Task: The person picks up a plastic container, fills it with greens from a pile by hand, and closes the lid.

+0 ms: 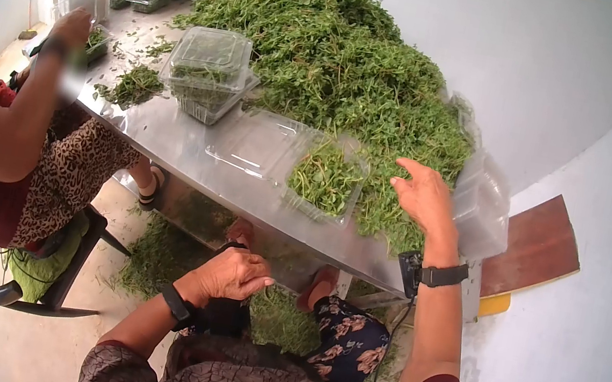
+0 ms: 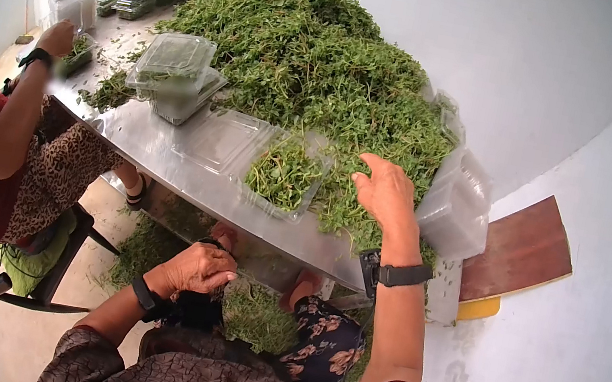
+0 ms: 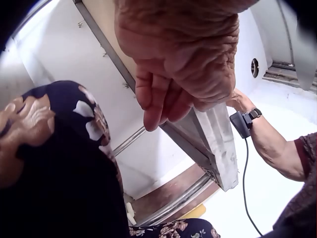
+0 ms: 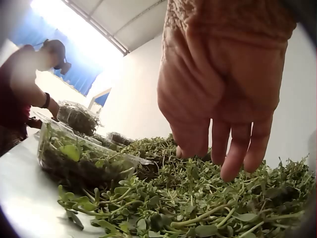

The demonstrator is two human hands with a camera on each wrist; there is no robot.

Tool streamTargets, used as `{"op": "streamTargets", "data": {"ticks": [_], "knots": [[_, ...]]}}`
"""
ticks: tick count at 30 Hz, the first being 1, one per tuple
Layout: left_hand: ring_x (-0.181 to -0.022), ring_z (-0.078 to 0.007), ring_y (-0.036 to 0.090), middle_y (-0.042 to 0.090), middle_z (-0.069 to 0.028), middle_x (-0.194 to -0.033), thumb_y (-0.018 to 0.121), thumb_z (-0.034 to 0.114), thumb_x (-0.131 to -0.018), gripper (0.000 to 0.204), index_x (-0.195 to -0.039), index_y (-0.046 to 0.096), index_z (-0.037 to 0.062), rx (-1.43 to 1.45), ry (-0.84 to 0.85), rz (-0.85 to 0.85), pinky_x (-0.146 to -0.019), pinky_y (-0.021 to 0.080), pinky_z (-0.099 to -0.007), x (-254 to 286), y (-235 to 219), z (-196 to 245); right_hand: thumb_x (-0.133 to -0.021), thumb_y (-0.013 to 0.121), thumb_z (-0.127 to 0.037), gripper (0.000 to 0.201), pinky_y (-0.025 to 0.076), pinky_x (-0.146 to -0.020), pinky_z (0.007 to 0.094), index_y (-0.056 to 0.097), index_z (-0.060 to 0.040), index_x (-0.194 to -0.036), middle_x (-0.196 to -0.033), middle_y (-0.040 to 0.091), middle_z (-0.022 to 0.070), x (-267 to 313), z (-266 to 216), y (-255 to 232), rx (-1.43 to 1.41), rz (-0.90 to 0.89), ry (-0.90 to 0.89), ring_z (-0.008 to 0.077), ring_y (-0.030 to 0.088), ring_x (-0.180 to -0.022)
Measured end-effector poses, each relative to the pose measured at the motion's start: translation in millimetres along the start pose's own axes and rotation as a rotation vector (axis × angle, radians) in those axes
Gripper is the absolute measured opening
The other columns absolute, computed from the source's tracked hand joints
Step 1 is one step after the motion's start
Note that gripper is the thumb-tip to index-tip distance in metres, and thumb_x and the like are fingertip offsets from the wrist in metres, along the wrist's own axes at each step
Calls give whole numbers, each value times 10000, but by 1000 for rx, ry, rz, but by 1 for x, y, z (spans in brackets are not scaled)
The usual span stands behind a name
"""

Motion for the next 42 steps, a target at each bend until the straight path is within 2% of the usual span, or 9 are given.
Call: {"op": "streamTargets", "data": {"ticks": [4,9,10,14,21,26,28,34,42], "knots": [[-664,-334,594,585,-130,-699,591,218,-839,216,-726,601,35,69,-124,-53,-614,490,-409,8,37,-36,-784,669,-259,420,474,-844,424,614,-53,-1146,-977,652,215,-19,-1,13,107,13,-42,350,625,-927],[-672,-306,604,590,-93,-706,619,216,-773,166,-689,612,73,-63,-108,-175,-624,490,-404,6,55,-35,-748,719,-309,374,479,-801,440,625,-9,-952,-913,655,206,-47,19,42,345,-147,-6,361,624,-909],[-673,-298,606,601,-84,-718,618,226,-778,178,-682,611,76,-77,-109,-170,-632,490,-398,5,56,-37,-702,708,-191,227,492,-740,433,613,1,-776,-820,639,228,-49,18,40,327,-40,-85,374,630,-846],[-677,-298,607,613,-78,-736,620,226,-782,169,-701,625,78,-32,-155,-164,-632,491,-395,3,58,-46,-551,562,-2,15,488,-598,430,548,2,-548,-627,549,234,-65,27,47,408,34,-142,405,594,-656],[-700,-280,624,644,-72,-786,642,178,-766,119,-733,631,64,13,-159,-136,-626,512,-367,-2,52,-48,-651,564,-49,104,498,-632,417,654,-28,-699,-684,604,199,-34,21,-7,104,193,-190,366,605,-664],[-708,-282,626,654,-74,-801,640,181,-768,121,-745,648,62,68,-150,-129,-632,514,-368,-6,60,-47,-706,607,-93,159,498,-664,411,674,-44,-841,-694,614,199,-7,33,-4,24,-9,70,352,617,-687],[-716,-287,628,659,-77,-811,635,179,-770,120,-756,653,61,19,-155,-177,-640,514,-372,-7,66,-46,-721,647,-140,222,492,-701,408,670,-47,-921,-738,625,191,0,24,8,51,-64,-90,330,620,-727],[-726,-290,627,660,-81,-814,630,175,-771,115,-761,653,63,14,-187,-151,-648,514,-375,-4,62,-46,-712,694,-230,491,473,-750,408,587,-62,-1161,-919,616,160,27,-3,6,71,-138,-151,327,609,-839],[-713,-294,617,639,-77,-799,626,179,-774,125,-741,636,59,-12,-199,-100,-645,503,-381,1,54,-46,-701,671,-197,424,470,-772,432,615,-58,-1097,-880,614,157,26,-11,35,193,-178,-259,342,602,-838]]}}
Point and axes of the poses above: each hand's wrist, its own x-axis away from the middle knuckle, its own y-axis out of the palm, z = x × y, the point moved 9 cm from there along -x, towards the middle knuckle
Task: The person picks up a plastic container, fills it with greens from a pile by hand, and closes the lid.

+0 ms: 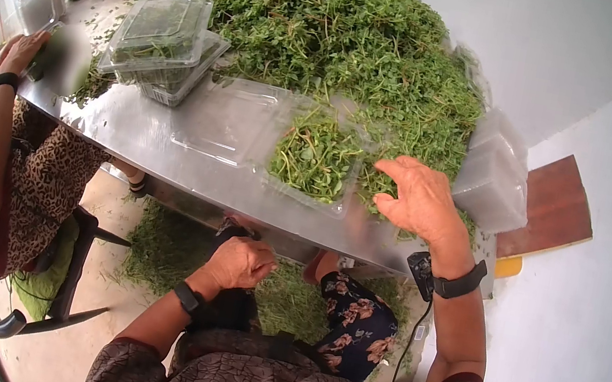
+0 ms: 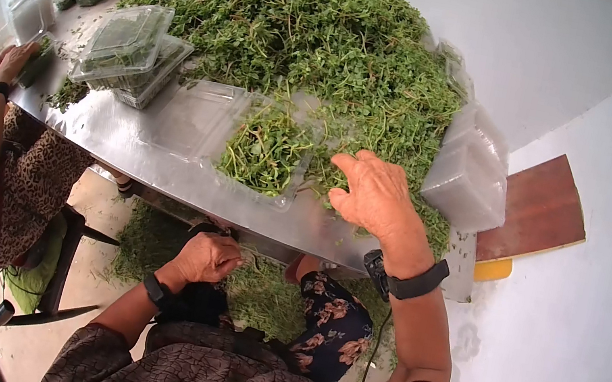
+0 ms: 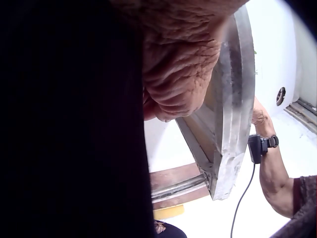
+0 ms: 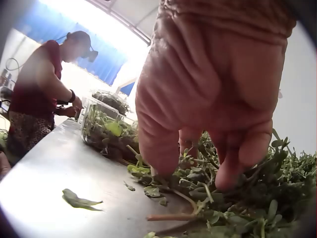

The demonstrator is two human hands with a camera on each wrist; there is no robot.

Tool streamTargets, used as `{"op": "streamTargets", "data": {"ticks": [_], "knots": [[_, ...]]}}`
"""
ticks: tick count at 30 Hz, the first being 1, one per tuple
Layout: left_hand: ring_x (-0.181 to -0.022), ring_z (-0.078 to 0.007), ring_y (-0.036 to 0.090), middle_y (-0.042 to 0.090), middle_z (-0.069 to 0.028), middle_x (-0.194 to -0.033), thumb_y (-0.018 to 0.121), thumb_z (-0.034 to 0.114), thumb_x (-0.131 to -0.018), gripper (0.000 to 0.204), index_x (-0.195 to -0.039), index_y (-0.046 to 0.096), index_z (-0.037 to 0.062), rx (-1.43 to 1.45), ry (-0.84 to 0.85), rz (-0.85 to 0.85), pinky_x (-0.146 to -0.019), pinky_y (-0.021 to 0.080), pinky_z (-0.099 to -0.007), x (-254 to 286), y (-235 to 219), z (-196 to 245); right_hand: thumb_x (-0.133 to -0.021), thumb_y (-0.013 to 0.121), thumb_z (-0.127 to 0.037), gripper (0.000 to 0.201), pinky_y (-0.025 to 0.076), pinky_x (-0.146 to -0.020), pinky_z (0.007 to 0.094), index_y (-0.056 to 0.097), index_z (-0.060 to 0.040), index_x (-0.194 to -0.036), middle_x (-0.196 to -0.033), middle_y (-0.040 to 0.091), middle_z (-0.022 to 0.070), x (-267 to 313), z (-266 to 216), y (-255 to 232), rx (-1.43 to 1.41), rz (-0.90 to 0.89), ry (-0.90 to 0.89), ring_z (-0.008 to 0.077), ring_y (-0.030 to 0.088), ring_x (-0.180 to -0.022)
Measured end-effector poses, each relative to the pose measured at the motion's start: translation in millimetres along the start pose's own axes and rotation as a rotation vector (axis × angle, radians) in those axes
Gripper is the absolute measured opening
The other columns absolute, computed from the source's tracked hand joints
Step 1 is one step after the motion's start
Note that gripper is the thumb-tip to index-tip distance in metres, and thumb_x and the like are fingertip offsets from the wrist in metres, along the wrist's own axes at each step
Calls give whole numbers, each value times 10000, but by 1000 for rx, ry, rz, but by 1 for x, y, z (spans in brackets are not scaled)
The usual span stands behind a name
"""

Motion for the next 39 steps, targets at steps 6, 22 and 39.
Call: {"op": "streamTargets", "data": {"ticks": [6,22,39], "knots": [[-701,-298,602,612,-73,-783,616,188,-777,123,-758,636,68,-35,11,35,-636,494,-387,3,-6,-2,-681,608,-80,246,478,-702,457,652,-45,-921,-800,606,193,-6,3,8,89,74,-90,369,600,-777],[-686,-310,602,598,-78,-752,630,181,-745,104,-750,625,77,-53,-41,89,-607,494,-405,4,-10,-12,-800,544,-5,281,471,-448,198,578,76,-1067,-773,608,43,4,20,-77,-1013,366,230,74,563,-541],[-682,-317,607,605,-82,-749,622,217,-774,145,-750,620,74,-95,-87,71,-612,499,-406,5,-13,-15,-755,602,-60,386,507,-669,380,595,-23,-1139,-896,642,203,18,17,-33,-199,44,238,290,629,-679]]}}
Point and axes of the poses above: each hand's wrist, its own x-axis away from the middle knuckle, its own y-axis out of the palm, z = x × y, the point moved 9 cm from there along -x, towards the middle knuckle
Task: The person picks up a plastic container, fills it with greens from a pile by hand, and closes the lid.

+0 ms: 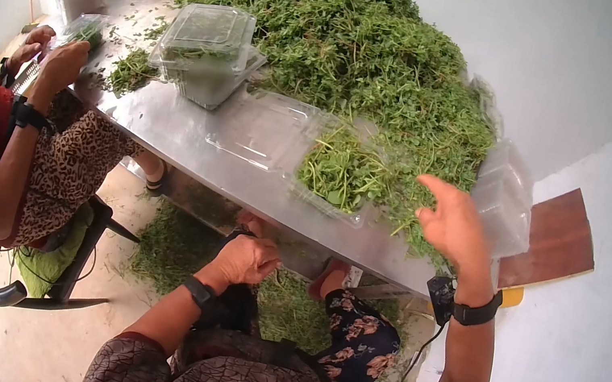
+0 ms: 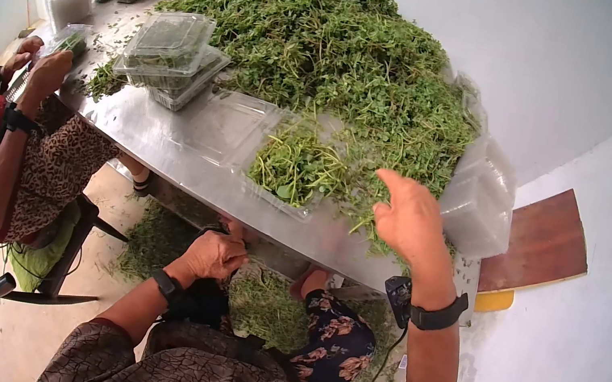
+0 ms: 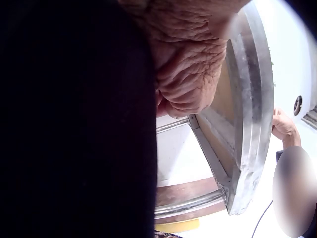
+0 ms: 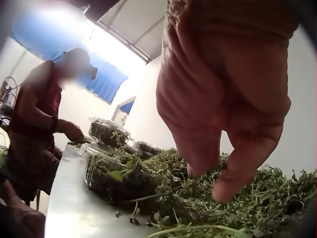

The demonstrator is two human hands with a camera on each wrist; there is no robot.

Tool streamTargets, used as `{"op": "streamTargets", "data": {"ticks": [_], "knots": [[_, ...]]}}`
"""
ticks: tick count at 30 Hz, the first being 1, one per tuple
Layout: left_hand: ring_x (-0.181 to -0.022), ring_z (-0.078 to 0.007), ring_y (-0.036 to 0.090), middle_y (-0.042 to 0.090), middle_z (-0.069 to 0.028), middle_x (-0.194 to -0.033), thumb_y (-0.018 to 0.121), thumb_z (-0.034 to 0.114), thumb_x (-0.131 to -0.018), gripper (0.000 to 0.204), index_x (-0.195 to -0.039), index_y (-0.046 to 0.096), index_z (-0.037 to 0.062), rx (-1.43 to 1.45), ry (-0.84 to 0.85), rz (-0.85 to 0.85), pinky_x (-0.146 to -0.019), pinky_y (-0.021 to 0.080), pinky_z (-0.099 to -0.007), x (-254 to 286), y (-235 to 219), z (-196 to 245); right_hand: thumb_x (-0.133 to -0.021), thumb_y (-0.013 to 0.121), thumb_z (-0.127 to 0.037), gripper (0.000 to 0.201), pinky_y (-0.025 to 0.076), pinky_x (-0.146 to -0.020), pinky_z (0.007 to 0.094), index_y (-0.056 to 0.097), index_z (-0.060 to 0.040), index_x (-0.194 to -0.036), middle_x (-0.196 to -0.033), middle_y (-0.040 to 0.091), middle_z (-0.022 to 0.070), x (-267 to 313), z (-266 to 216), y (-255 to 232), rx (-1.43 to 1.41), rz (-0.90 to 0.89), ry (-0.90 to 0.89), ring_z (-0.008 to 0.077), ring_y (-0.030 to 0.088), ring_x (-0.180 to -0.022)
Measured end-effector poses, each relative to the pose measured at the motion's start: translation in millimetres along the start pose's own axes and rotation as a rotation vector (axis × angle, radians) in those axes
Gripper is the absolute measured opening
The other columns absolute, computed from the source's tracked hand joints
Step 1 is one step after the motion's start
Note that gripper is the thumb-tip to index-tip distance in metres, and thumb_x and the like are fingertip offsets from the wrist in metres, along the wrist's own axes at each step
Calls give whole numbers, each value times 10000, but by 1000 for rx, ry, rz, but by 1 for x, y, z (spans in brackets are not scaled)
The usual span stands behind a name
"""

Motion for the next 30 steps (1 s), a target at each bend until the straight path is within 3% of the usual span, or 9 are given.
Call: {"op": "streamTargets", "data": {"ticks": [2,3,4,10,13,16,19,27,30], "knots": [[-683,-316,607,606,-81,-747,623,217,-774,146,-747,617,73,36,6,14,-612,499,-406,-1,0,0,-740,594,-42,458,504,-726,393,567,-50,-1198,-988,620,234,5,-1,16,256,66,-272,300,637,-816],[-683,-316,607,606,-81,-747,623,217,-774,146,-747,617,73,43,16,5,-612,499,-406,-2,1,2,-712,579,-24,466,483,-796,423,589,-58,-1176,-955,628,217,4,8,22,247,22,-175,369,601,-890],[-683,-316,607,606,-82,-747,622,214,-775,143,-749,617,74,31,15,10,-612,499,-404,-3,0,3,-712,579,-24,466,483,-796,423,589,-58,-1176,-955,628,217,4,10,25,248,22,-161,369,601,-890],[-682,-318,606,605,-87,-748,618,205,-774,131,-759,615,75,-18,10,3,-611,502,-402,-3,-1,4,-669,566,-14,282,499,-708,432,687,-60,-919,-811,632,184,-2,16,40,414,23,-195,361,612,-786],[-681,-320,606,602,-91,-744,616,200,-769,129,-751,607,72,-2,8,15,-606,500,-405,-2,-2,2,-652,547,-5,200,496,-633,426,668,-49,-805,-760,614,202,-4,19,25,345,162,-287,374,590,-678],[-678,-323,604,599,-92,-739,615,197,-765,130,-742,604,70,5,8,32,-602,498,-410,-1,-3,1,-677,534,29,119,471,-554,422,629,-4,-739,-672,611,193,-3,10,-2,107,274,-298,322,600,-601],[-673,-325,602,598,-90,-736,616,196,-763,128,-743,609,71,4,5,28,-598,496,-414,-1,-1,-1,-754,521,44,121,430,-465,233,616,35,-828,-652,583,15,-11,14,-18,-499,154,-24,66,532,-553],[-677,-323,602,602,-80,-751,618,211,-769,139,-744,623,75,-10,-11,25,-600,492,-413,-2,-2,1,-844,597,-61,205,484,-484,217,609,55,-1012,-751,633,85,-28,-58,-7,-839,-7,-43,113,609,-610],[-684,-318,604,604,-78,-760,615,217,-774,146,-745,628,74,-14,-41,14,-607,492,-412,1,-5,-1,-854,596,-86,250,480,-484,215,599,55,-1060,-811,647,110,-24,-52,-6,-815,97,19,117,619,-642]]}}
Point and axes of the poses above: each hand's wrist, its own x-axis away from the middle knuckle, its own y-axis out of the palm, z = x × y, the point moved 9 cm from there along -x, towards the middle knuckle
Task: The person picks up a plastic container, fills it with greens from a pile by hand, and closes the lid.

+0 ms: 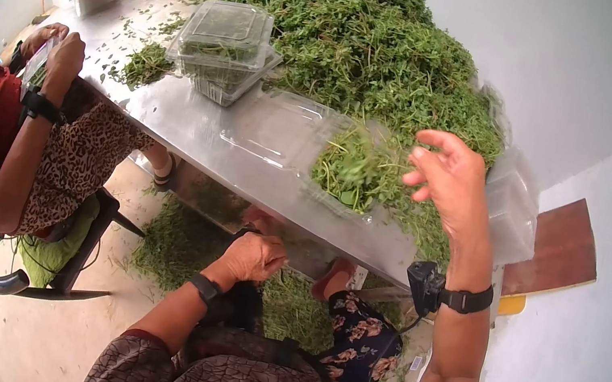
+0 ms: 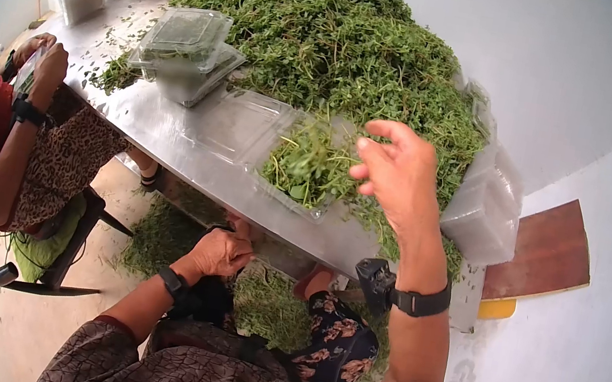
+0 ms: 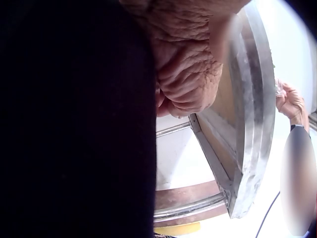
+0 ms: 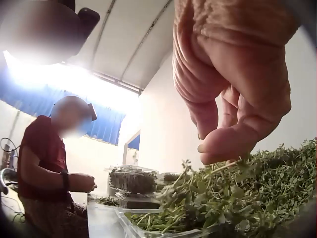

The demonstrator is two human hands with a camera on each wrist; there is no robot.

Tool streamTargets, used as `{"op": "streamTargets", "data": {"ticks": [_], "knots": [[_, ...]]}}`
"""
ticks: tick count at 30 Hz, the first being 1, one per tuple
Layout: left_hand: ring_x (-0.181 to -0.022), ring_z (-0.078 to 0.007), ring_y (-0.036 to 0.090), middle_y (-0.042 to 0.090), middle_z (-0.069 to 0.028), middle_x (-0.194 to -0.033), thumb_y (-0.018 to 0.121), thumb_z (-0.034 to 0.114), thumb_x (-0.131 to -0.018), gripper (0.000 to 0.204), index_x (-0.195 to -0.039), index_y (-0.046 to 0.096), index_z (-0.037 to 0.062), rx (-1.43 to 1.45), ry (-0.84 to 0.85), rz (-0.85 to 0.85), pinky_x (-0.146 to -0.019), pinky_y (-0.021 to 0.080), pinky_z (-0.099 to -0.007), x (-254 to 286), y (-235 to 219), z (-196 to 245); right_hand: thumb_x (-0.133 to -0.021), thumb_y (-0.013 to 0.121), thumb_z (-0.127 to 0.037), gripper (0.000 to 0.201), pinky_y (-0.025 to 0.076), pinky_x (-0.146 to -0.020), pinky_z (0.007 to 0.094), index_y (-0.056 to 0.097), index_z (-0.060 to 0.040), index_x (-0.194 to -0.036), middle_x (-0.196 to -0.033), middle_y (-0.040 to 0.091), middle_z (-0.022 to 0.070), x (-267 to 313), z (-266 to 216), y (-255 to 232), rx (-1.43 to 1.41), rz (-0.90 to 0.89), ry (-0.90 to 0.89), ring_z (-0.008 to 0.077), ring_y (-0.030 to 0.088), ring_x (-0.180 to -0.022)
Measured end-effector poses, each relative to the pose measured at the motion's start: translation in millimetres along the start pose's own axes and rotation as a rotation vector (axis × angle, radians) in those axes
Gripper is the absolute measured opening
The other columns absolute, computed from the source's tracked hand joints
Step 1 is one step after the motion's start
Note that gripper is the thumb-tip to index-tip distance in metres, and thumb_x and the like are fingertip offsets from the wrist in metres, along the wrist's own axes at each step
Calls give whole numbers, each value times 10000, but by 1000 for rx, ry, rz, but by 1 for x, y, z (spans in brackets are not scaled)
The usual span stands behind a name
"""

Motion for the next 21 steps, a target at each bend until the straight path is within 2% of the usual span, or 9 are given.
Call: {"op": "streamTargets", "data": {"ticks": [1,5,7,8,10,15,17,20,21], "knots": [[-684,-317,604,604,-78,-761,614,218,-776,148,-747,629,74,8,1,3,-606,492,-411,1,-2,0,-857,594,-95,281,484,-513,230,590,44,-1101,-860,651,121,2,5,-6,54,46,14,127,621,-663],[-684,-317,604,605,-76,-764,612,224,-780,157,-750,632,71,27,-6,17,-607,493,-411,2,-4,-1,-859,596,-97,290,464,-543,232,599,29,-1120,-861,649,94,8,39,-23,137,134,29,105,598,-667],[-684,-316,604,606,-77,-764,611,224,-783,160,-748,632,70,38,5,22,-609,494,-411,1,0,-3,-857,601,-90,283,441,-560,226,615,24,-1116,-825,644,58,13,45,-24,216,153,-108,74,559,-657],[-685,-316,604,606,-78,-765,609,225,-786,163,-746,632,69,46,18,23,-610,495,-410,0,0,-2,-857,601,-90,283,441,-560,226,615,24,-1116,-825,644,58,17,47,-23,217,151,-110,74,559,-657],[-685,-316,604,605,-81,-763,607,224,-791,163,-744,632,70,40,15,6,-611,496,-410,-1,1,2,-853,602,-69,261,420,-560,210,629,27,-1094,-781,637,32,24,52,-13,164,125,-87,48,529,-646],[-687,-316,606,607,-88,-766,602,224,-799,161,-748,635,75,34,34,-1,-611,500,-404,-3,4,4,-833,593,-3,152,480,-567,215,657,35,-965,-763,645,47,26,66,2,-38,92,35,88,585,-644],[-692,-316,609,615,-87,-777,605,226,-797,157,-760,642,78,19,-28,-69,-613,503,-398,-2,4,0,-833,588,6,147,492,-588,219,654,39,-960,-773,648,53,26,62,-10,-23,161,16,96,596,-657],[-695,-316,612,622,-86,-786,608,225,-794,154,-769,646,78,52,-18,-26,-615,505,-396,0,-1,-1,-827,587,26,130,520,-654,234,649,48,-940,-808,651,66,25,41,-29,-40,274,-31,111,615,-687],[-694,-316,612,622,-86,-785,610,225,-791,156,-769,645,75,54,-11,-12,-616,504,-399,-1,1,-2,-827,593,24,124,519,-656,232,647,46,-937,-818,649,66,27,27,-34,-63,332,-146,113,619,-701]]}}
Point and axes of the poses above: each hand's wrist, its own x-axis away from the middle knuckle, its own y-axis out of the palm, z = x × y, the point moved 9 cm from there along -x, towards the middle knuckle
